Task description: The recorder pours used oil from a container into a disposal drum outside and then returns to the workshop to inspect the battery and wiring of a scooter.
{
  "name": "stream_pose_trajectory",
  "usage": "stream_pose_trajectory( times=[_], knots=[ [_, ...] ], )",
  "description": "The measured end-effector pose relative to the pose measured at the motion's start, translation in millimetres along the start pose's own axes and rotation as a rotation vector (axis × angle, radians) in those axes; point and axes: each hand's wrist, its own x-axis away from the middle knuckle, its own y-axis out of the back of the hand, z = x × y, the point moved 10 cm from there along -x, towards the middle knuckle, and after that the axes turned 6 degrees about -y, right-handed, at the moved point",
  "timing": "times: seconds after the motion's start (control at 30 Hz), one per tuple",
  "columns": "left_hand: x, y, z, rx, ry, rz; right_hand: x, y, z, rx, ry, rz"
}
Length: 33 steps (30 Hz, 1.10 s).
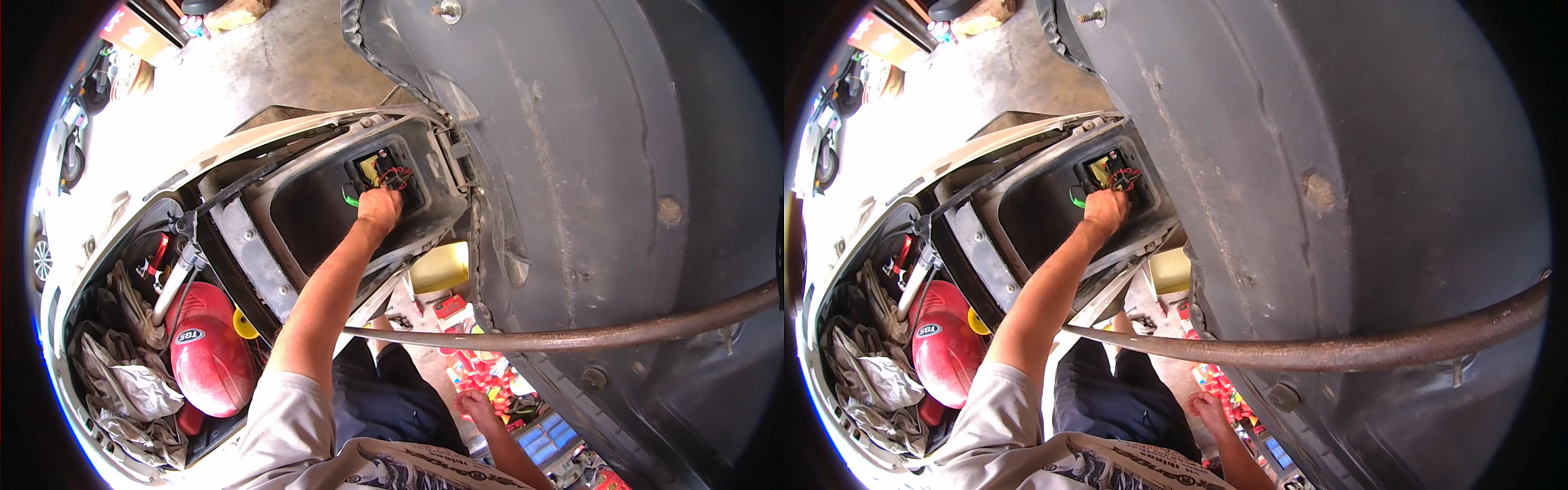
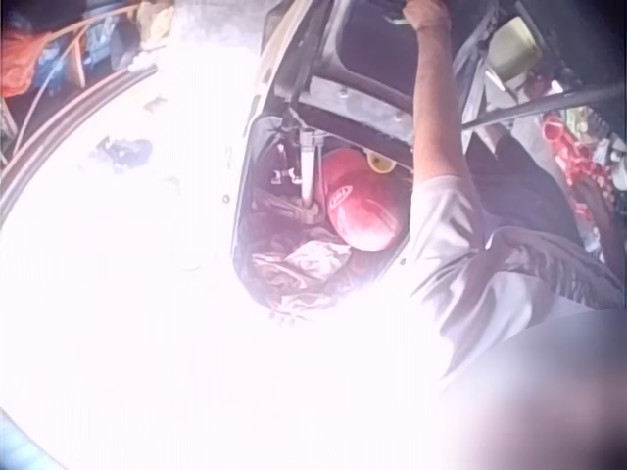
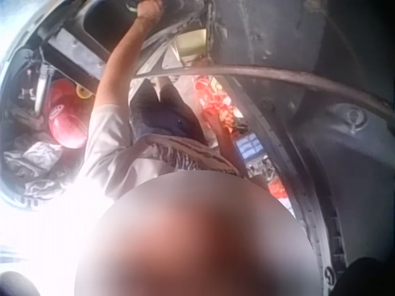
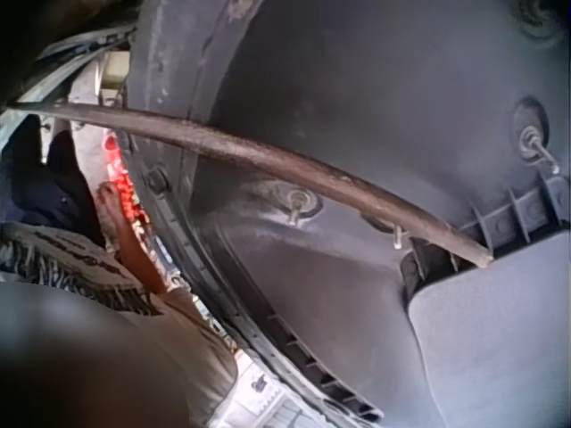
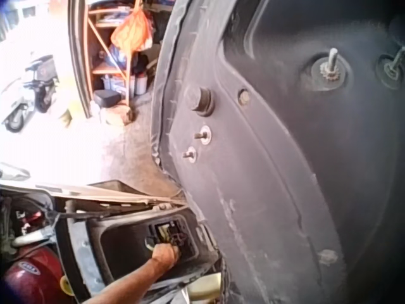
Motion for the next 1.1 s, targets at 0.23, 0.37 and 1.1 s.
stream_pose_trajectory(
  times=[0.23, 0.37, 1.1],
  knots=[
    [-2, 2, -1, 0.021, 0.023, -0.055, 0, 1, 0, 0.013, -0.004, -0.012],
    [-1, 1, 4, 0.002, 0.042, -0.059, 0, -1, -1, 0.019, -0.010, -0.008],
    [47, 50, 25, 0.133, -0.012, -0.016, -1, -17, 14, 0.105, 0.006, 0.003]
  ],
)
